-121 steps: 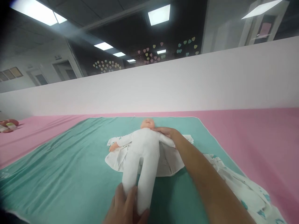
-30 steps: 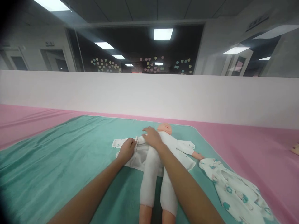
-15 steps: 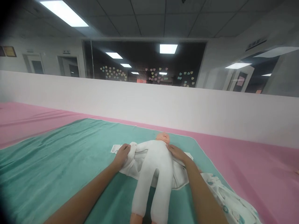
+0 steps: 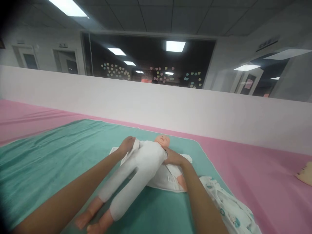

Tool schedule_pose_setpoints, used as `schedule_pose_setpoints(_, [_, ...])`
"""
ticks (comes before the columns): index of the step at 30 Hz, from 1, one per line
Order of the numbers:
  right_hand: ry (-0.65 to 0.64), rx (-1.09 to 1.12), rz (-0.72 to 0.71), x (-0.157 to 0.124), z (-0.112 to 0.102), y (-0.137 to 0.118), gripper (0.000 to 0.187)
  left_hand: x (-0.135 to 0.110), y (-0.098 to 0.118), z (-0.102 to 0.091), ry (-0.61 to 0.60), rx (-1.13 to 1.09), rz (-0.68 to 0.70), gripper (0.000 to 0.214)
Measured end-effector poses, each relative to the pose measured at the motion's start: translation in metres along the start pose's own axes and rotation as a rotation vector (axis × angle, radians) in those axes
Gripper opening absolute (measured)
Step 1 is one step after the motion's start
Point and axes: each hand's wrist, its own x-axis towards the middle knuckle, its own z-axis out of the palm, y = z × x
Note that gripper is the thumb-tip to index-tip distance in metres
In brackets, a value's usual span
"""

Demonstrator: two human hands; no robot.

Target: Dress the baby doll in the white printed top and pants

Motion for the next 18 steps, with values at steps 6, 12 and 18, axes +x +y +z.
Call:
schedule_pose_setpoints(6, [0.009,0.003,-0.118,-0.003,-0.008,0.0,0.077,0.004,0.011,-0.011,0.025,-0.032,-0.015,0.026])
schedule_pose_setpoints(12, [0.046,0.057,-0.154,-0.005,-0.01,-0.003,0.073,0.003,0.027,0.001,-0.024,-0.091,-0.02,0.027])
schedule_pose_setpoints(18, [0.064,0.052,-0.215,0.006,0.02,-0.015,0.067,-0.012,0.068,0.011,-0.21,-0.095,0.064,0.024])
